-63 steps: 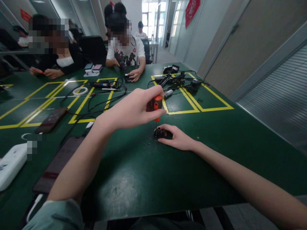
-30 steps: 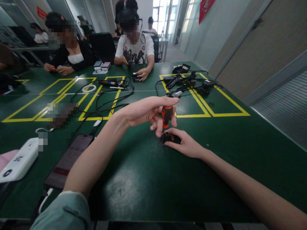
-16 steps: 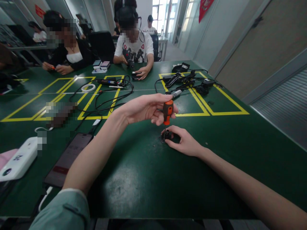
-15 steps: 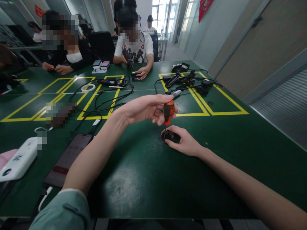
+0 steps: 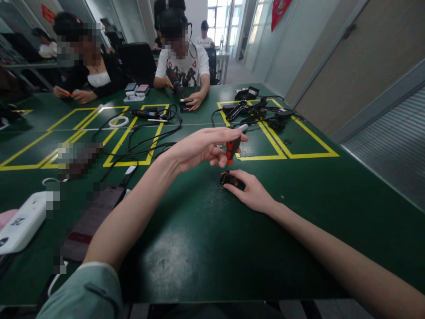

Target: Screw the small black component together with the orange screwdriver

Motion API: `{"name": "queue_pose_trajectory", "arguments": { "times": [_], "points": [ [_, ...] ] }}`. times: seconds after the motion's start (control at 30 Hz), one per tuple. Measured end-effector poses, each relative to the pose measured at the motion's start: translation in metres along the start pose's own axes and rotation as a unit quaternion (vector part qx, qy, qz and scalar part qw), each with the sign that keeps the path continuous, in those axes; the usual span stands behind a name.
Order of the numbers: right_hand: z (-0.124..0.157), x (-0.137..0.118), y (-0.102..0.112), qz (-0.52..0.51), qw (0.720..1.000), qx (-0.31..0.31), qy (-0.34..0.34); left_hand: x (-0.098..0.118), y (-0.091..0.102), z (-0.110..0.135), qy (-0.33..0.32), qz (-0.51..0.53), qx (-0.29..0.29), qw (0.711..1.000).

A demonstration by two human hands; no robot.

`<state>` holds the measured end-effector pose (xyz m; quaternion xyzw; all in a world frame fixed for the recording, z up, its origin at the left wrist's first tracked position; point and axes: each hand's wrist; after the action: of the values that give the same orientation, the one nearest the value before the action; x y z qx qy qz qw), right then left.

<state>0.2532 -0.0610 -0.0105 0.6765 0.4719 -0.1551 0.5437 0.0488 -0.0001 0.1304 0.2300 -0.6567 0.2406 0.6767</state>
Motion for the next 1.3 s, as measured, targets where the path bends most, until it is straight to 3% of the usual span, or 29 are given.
{"name": "queue_pose_trajectory", "arguments": {
  "times": [0.13,0.63,1.07,1.3],
  "points": [
    [-0.002,0.002,-0.002,-0.010,1.000,-0.007,0.007,0.000,0.001,0.000,0.002,0.001,-0.003,1.000],
    [0.000,-0.010,-0.004,-0.056,0.992,-0.109,0.026,0.003,0.018,0.004,0.016,0.002,-0.130,0.991],
    [0.004,-0.011,-0.005,-0.035,0.994,-0.086,0.060,0.010,0.025,0.008,0.008,-0.043,-0.155,0.987],
    [0.003,-0.012,-0.004,-0.030,0.993,-0.093,0.064,0.008,0.020,0.006,-0.002,-0.041,-0.127,0.991]
  ]
}}
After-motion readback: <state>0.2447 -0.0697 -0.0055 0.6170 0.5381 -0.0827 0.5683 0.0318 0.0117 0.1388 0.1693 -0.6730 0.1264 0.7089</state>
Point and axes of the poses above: each hand's wrist, its own z-axis away from the middle knuckle, its own y-axis out of the back of the hand, x = y × z, and after that the axes turned 4 degrees about -z, right-handed
